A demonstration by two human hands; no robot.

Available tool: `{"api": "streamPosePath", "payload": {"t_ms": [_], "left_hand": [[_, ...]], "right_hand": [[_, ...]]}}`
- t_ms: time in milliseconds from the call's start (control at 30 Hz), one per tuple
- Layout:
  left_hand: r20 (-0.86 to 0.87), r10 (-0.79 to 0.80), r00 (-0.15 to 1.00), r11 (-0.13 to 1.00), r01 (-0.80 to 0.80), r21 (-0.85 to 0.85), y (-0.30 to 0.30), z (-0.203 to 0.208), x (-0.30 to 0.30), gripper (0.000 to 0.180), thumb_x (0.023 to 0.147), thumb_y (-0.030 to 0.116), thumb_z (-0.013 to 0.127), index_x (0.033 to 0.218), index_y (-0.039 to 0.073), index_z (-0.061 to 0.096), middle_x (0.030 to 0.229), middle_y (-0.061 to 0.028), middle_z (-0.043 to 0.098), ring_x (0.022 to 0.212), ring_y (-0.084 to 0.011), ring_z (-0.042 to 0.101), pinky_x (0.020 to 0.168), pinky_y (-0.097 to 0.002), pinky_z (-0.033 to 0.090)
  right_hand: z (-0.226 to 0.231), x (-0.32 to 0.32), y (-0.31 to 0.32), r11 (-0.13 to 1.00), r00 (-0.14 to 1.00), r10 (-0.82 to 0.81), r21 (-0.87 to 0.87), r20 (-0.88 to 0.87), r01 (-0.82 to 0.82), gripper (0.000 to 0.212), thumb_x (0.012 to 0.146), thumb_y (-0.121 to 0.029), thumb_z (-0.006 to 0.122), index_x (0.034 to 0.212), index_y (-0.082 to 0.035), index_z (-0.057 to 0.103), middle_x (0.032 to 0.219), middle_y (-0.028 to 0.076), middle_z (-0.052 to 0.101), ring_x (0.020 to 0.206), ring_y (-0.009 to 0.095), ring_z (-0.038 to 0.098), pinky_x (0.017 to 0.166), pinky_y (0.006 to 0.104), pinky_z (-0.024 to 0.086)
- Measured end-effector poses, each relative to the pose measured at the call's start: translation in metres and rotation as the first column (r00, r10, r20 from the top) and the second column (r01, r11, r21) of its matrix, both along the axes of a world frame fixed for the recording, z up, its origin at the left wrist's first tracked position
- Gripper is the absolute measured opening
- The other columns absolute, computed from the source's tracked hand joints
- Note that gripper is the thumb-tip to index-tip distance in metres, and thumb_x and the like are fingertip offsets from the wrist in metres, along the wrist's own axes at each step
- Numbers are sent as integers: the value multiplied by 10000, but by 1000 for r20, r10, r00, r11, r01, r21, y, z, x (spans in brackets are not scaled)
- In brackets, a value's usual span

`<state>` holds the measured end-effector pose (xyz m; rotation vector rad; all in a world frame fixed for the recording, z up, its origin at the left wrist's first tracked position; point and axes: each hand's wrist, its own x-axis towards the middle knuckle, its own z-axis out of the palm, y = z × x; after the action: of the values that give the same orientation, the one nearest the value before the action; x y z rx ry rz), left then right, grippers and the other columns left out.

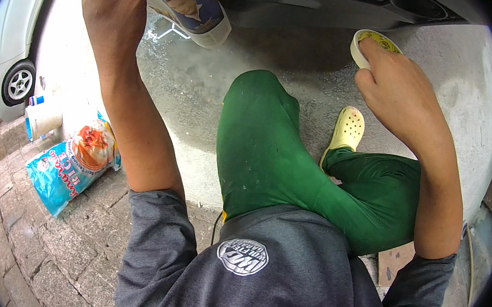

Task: The person sits on the floor and uses masking tape to secure sheets of newspaper onto a car bumper. They repeatedly tear pieces of tape and press them onto the newspaper to hold it in place.

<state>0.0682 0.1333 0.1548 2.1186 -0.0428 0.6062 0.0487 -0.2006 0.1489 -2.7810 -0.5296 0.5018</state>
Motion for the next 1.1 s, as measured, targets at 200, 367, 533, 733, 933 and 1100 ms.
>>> {"api": "streamPosePath", "payload": {"t_ms": [200, 367, 533, 733, 933, 1100], "left_hand": [[65, -30, 997, 999, 28, 19, 0, -3, 1, 44, 956, 2, 727, 982, 12, 693, 893, 7, 654, 849, -80, 622, 789, -237, 510], [54, -63, 997, 966, 74, -248, 63, -38, 30, 50, 959, 11, 731, 986, 11, 689, 898, 3, 648, 851, -86, 619, 789, -236, 507], [109, -27, 994, 998, 21, 57, 29, -19, 5, 179, 969, 113, 775, 1113, 9, 755, 1010, -51, 744, 928, -125, 680, 870, -244, 531], [94, 11, 996, 1000, -10, -16, 0, -8, 2, 57, 960, 18, 734, 998, 8, 693, 908, 4, 639, 854, -88, 607, 794, -236, 502], [109, 18, 994, 999, -22, 34, 0, -9, 4, 53, 959, 17, 736, 989, 4, 694, 917, 3, 627, 858, -87, 598, 795, -238, 500], [121, 34, 992, 998, -40, 44, -4, -5, 1, 47, 960, 9, 733, 984, 1, 693, 925, -2, 624, 858, -90, 598, 792, -239, 503]], "right_hand": [[-2, 1, 0, 1000, 1000, 7, 1, 7, -7, 263, 901, -111, 529, 1092, 34, 636, 932, 308, 704, 916, 496, 689, 882, 588, 528], [-4, 1, 1, 1000, 1000, 24, 16, 18, -25, 251, 896, -104, 537, 1083, 34, 634, 918, 310, 702, 909, 500, 687, 869, 590, 530], [-10, 3, -5, 999, 999, 30, -11, -14, -30, 305, 914, -123, 526, 1159, 32, 622, 951, 323, 695, 924, 515, 673, 869, 594, 520], [-9, 3, -5, 1000, 999, 19, -15, -50, -20, 350, 920, -128, 520, 1216, 32, 618, 980, 332, 694, 931, 523, 670, 876, 592, 520], [-10, 2, -5, 999, 999, 12, -39, -42, -14, 364, 919, -123, 514, 1226, 41, 621, 988, 326, 700, 926, 513, 682, 884, 584, 530], [-14, 0, -7, 1000, 1000, 17, 17, 19, -17, 268, 896, -108, 541, 1113, 26, 624, 913, 315, 703, 900, 504, 689, 864, 592, 529]]}}
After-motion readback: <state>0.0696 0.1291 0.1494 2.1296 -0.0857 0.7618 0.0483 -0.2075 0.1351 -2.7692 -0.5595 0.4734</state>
